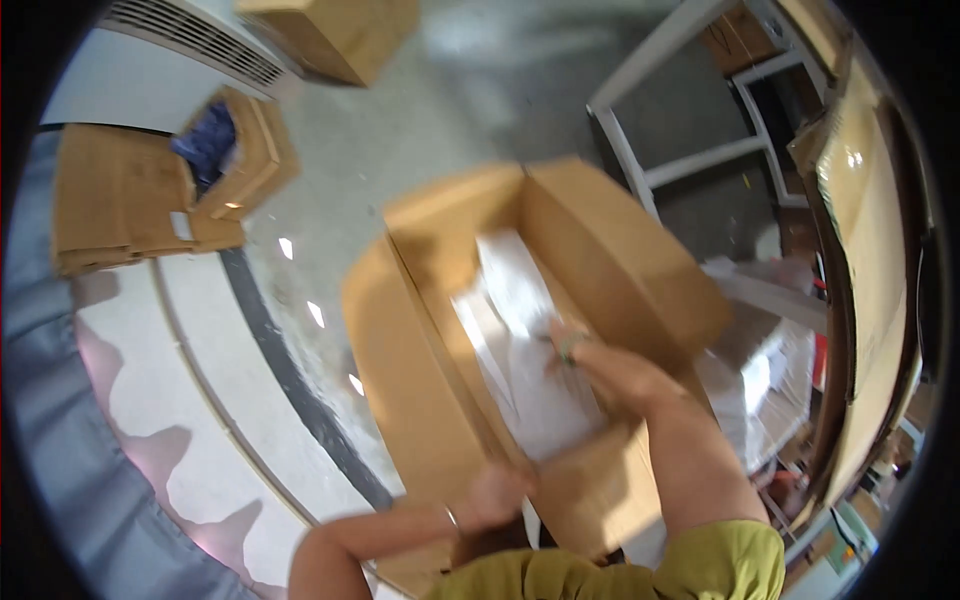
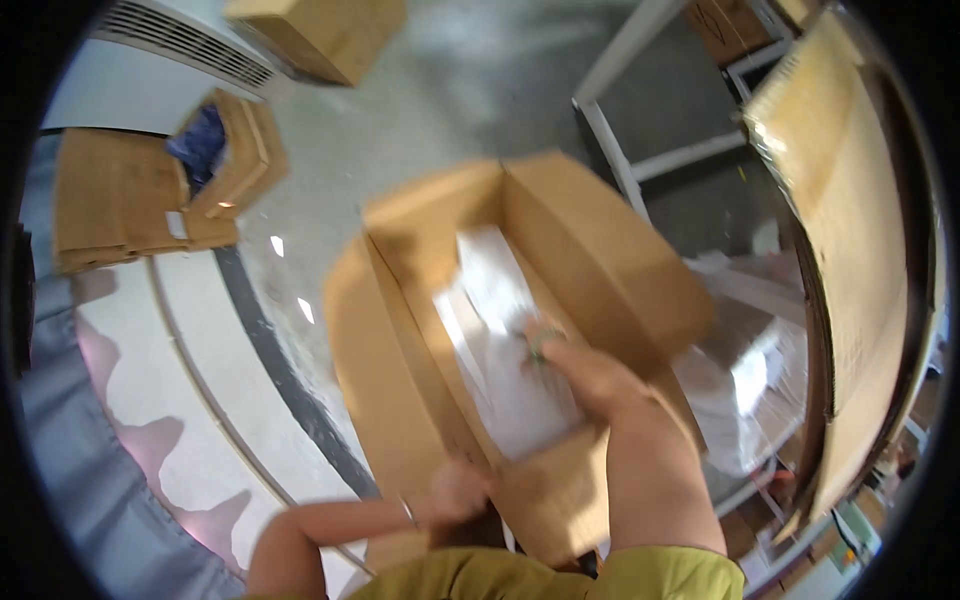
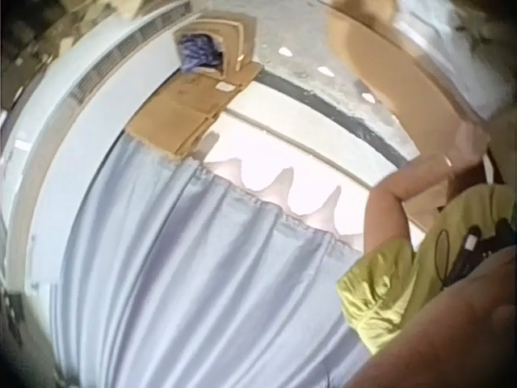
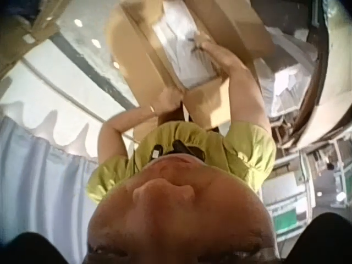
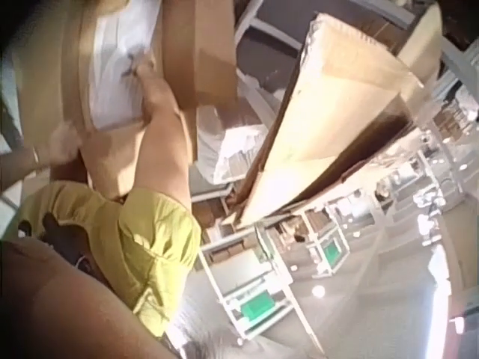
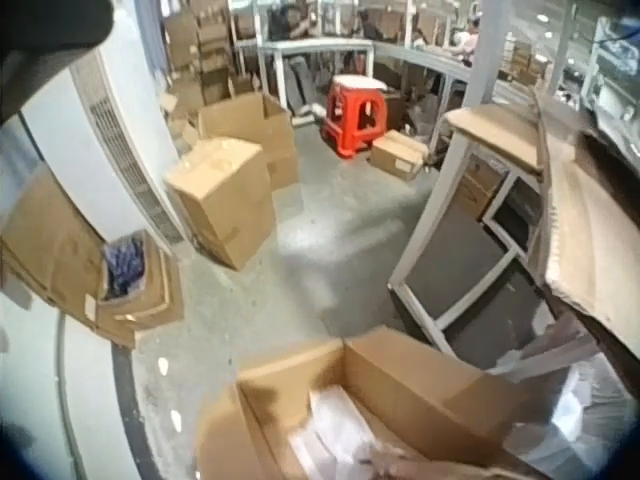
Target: Unpack cardboard boxes using a box cutter in a warehouse setting.
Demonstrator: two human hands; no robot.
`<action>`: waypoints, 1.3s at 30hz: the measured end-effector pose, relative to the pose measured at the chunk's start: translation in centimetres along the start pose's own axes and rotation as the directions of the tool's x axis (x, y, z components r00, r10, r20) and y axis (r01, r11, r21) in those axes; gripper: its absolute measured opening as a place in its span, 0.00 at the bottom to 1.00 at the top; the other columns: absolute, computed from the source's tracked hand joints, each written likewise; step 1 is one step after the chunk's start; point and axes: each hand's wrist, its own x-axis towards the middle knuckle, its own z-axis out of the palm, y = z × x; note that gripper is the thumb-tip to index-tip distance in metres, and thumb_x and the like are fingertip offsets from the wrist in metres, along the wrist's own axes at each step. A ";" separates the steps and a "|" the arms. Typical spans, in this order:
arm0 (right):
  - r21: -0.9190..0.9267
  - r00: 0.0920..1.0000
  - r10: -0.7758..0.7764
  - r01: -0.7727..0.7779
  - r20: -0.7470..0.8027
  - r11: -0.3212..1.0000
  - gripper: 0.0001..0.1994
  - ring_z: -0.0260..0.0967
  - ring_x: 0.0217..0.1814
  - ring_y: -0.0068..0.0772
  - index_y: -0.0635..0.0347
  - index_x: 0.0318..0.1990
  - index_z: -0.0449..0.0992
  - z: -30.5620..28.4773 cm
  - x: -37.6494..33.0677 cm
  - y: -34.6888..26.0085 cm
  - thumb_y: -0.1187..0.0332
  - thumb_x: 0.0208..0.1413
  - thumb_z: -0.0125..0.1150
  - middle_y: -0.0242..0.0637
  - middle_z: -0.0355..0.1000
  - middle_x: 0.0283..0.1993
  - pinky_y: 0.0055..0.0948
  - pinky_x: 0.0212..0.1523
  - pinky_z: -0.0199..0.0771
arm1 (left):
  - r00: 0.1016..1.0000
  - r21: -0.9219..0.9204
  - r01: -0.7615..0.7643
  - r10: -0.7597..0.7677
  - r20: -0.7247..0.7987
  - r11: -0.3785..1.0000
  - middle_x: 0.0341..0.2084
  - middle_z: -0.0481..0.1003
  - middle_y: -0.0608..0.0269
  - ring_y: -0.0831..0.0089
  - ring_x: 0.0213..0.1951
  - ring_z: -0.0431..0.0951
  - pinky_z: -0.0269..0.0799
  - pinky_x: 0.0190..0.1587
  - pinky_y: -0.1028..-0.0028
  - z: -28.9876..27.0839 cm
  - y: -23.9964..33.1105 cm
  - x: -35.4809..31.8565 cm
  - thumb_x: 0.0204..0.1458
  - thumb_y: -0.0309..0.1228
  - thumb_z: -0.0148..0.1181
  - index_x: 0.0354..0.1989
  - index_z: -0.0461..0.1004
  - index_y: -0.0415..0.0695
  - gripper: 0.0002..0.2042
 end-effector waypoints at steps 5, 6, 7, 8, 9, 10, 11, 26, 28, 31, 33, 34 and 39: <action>0.179 0.996 0.002 0.014 -0.086 0.984 0.41 0.58 0.56 0.47 0.55 0.53 0.61 11.4 -3.0 -2.5 0.50 0.27 0.69 0.48 0.58 0.56 0.38 0.53 0.60 | 0.977 0.044 0.108 -0.098 -0.188 0.993 0.16 0.70 0.60 0.66 0.23 0.73 0.66 0.28 0.71 2.2 9.9 -0.9 0.31 0.28 0.53 0.25 0.68 0.42 0.09; 0.199 1.000 -0.003 0.006 -0.017 0.980 0.34 0.62 0.52 0.45 0.55 0.48 0.65 13.5 -2.4 -1.3 0.54 0.29 0.67 0.45 0.63 0.51 0.38 0.50 0.62 | 0.977 0.057 0.086 -0.073 -0.201 0.995 0.16 0.70 0.60 0.66 0.23 0.73 0.66 0.28 0.71 2.5 10.9 -0.6 0.31 0.28 0.53 0.25 0.68 0.42 0.09; 0.217 0.999 -0.015 0.004 0.049 0.976 0.27 0.65 0.48 0.42 0.55 0.43 0.70 15.3 -1.7 -0.6 0.57 0.31 0.65 0.42 0.68 0.46 0.37 0.47 0.64 | 0.977 0.088 0.069 -0.050 -0.209 0.994 0.16 0.70 0.60 0.66 0.23 0.73 0.66 0.28 0.71 3.3 11.3 -0.7 0.31 0.28 0.53 0.25 0.68 0.42 0.09; 0.126 0.996 -0.094 0.092 0.011 0.988 0.22 0.66 0.47 0.40 0.54 0.40 0.72 16.2 -2.1 -1.5 0.61 0.32 0.62 0.41 0.70 0.43 0.35 0.47 0.65 | 0.974 0.040 0.074 -0.064 -0.215 0.996 0.16 0.70 0.60 0.65 0.23 0.73 0.67 0.27 0.70 4.7 11.7 -1.4 0.31 0.28 0.54 0.25 0.68 0.42 0.09; 0.055 0.988 -0.153 0.153 -0.001 0.987 0.20 0.67 0.47 0.40 0.53 0.38 0.74 16.8 -2.5 -1.9 0.59 0.33 0.61 0.41 0.70 0.42 0.35 0.47 0.65 | 0.974 -0.005 0.058 -0.057 -0.217 0.998 0.16 0.70 0.59 0.64 0.22 0.72 0.67 0.27 0.69 5.8 12.0 -2.0 0.31 0.29 0.54 0.25 0.68 0.43 0.09; -0.013 0.978 -0.207 0.207 -0.008 0.978 0.18 0.67 0.46 0.41 0.52 0.36 0.75 17.2 -2.6 -2.1 0.58 0.34 0.61 0.40 0.69 0.42 0.35 0.46 0.66 | 0.975 0.025 0.042 -0.035 -0.219 0.999 0.16 0.70 0.59 0.64 0.22 0.72 0.67 0.27 0.69 6.9 11.9 -2.7 0.31 0.29 0.54 0.25 0.68 0.43 0.09; -0.007 0.980 -0.194 0.194 -0.034 0.981 0.18 0.67 0.46 0.41 0.52 0.36 0.75 15.5 -4.1 -2.9 0.58 0.34 0.61 0.40 0.69 0.42 0.35 0.46 0.66 | 0.967 0.026 0.125 -0.116 -0.225 0.992 0.15 0.70 0.59 0.63 0.22 0.72 0.67 0.27 0.67 8.0 11.2 -3.5 0.31 0.29 0.53 0.26 0.68 0.43 0.10; 0.410 0.462 0.846 0.849 -0.266 -0.334 0.14 0.71 0.38 0.29 0.70 0.42 0.69 27.9 -47.5 14.7 0.68 0.51 0.53 0.40 0.70 0.40 0.28 0.40 0.73 | 0.780 -0.661 0.295 -0.574 -0.251 0.690 0.43 0.67 0.61 0.73 0.44 0.66 0.63 0.48 0.70 6.6 1.6 -8.6 0.52 0.42 0.50 0.45 0.67 0.35 0.21; 0.268 0.373 0.928 0.892 0.019 -0.364 0.13 0.71 0.36 0.33 0.70 0.40 0.68 33.6 -48.7 19.4 0.69 0.51 0.51 0.42 0.71 0.37 0.31 0.38 0.74 | 0.489 -0.539 0.318 -0.623 -0.611 0.779 0.50 0.62 0.58 0.69 0.49 0.62 0.60 0.51 0.69 5.8 4.6 -6.6 0.50 0.44 0.52 0.51 0.61 0.32 0.28; 0.714 -0.234 0.939 0.700 0.254 -0.019 0.15 0.67 0.33 0.32 0.73 0.37 0.68 41.1 -47.0 30.3 0.66 0.50 0.51 0.46 0.70 0.34 0.31 0.34 0.68 | 0.477 -0.802 0.079 -0.729 -0.491 0.592 0.55 0.56 0.54 0.66 0.51 0.61 0.57 0.54 0.66 5.3 6.1 -5.7 0.52 0.41 0.51 0.56 0.52 0.32 0.30; 0.745 -0.495 0.785 0.664 0.373 0.065 0.17 0.64 0.31 0.30 0.75 0.32 0.69 39.7 -43.6 36.2 0.63 0.47 0.54 0.48 0.70 0.30 0.32 0.32 0.65 | 0.393 -0.851 -0.008 -0.781 -0.486 0.525 0.54 0.58 0.53 0.65 0.51 0.62 0.57 0.54 0.65 6.2 6.4 -7.5 0.53 0.41 0.48 0.56 0.53 0.33 0.28; 0.726 -0.532 0.759 0.678 0.375 0.116 0.18 0.66 0.34 0.33 0.76 0.32 0.69 38.7 -42.3 38.4 0.62 0.47 0.54 0.50 0.70 0.32 0.32 0.35 0.66 | 0.384 -0.891 -0.127 -0.807 -0.449 0.435 0.53 0.59 0.53 0.64 0.51 0.62 0.57 0.54 0.66 6.7 6.9 -8.3 0.54 0.41 0.47 0.56 0.53 0.33 0.28; 0.832 -0.183 0.922 0.514 0.342 -0.207 0.17 0.59 0.55 0.39 0.64 0.47 0.66 44.4 -40.7 55.2 0.62 0.54 0.45 0.48 0.63 0.52 0.37 0.55 0.58 | 0.328 -0.952 -0.284 -0.921 -0.208 0.114 0.51 0.63 0.58 0.67 0.51 0.63 0.57 0.54 0.68 11.8 7.3 -6.1 0.54 0.44 0.45 0.52 0.59 0.35 0.25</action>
